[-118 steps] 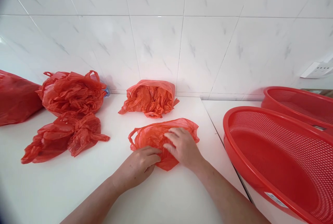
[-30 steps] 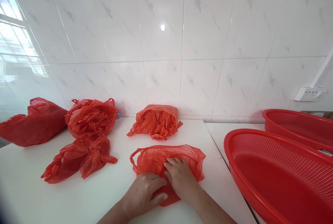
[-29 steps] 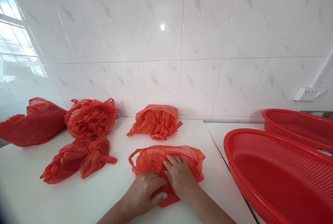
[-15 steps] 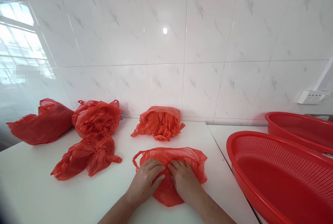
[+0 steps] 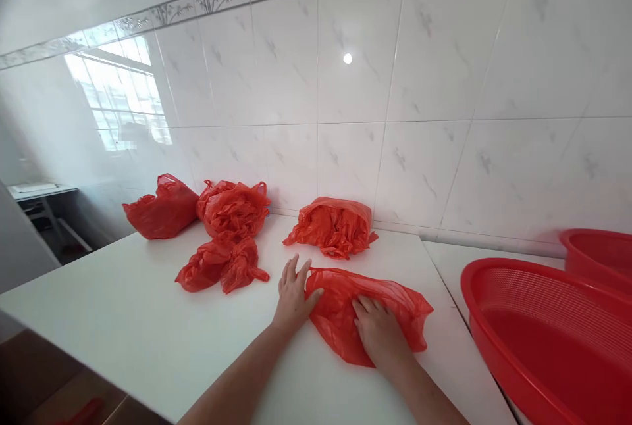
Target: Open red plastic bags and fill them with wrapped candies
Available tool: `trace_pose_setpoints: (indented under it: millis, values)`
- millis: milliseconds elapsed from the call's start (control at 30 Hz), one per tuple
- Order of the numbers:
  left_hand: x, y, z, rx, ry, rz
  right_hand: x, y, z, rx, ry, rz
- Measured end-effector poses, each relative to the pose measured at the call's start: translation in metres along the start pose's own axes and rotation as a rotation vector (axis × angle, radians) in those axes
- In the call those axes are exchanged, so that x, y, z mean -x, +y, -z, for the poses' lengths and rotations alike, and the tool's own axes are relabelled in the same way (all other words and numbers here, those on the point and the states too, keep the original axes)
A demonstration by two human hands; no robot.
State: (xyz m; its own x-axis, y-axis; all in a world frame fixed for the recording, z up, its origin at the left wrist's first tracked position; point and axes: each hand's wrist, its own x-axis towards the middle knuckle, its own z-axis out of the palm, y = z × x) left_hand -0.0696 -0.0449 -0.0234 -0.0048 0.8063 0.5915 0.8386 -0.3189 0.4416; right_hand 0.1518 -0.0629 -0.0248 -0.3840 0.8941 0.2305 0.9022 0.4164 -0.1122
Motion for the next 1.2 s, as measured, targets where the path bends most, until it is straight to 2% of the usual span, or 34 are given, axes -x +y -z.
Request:
trace_pose_setpoints:
  millis: [200, 367, 433, 600, 767, 967, 1200]
  values:
    - [-0.006, -0.009, -0.004, 0.23, 0.105, 0.068, 0.0, -0.002, 0.003, -0.061, 0.022, 0.003]
    - [-0.013, -0.016, 0.003, 0.647, 0.139, 0.431, 0.001, -0.004, 0.008, -0.077, 0.028, -0.023]
    - [-0.015, -0.017, 0.007, 0.723, 0.141, 0.519, 0.002, -0.004, 0.01, -0.081, 0.026, -0.03]
    - [-0.017, -0.017, 0.011, 0.742, 0.075, 0.512, 0.002, -0.004, 0.013, -0.075, 0.015, -0.048]
    - [-0.017, -0.012, 0.016, 0.648, 0.018, 0.5, 0.001, -0.003, 0.012, -0.085, 0.012, -0.052]
    - [-0.017, -0.004, 0.024, 0.59, -0.003, 0.506, 0.003, -0.004, 0.014, -0.087, 0.036, -0.053]
    - [-0.018, -0.001, 0.025, 0.541, -0.039, 0.516, 0.005, -0.004, 0.017, -0.077, 0.06, -0.033]
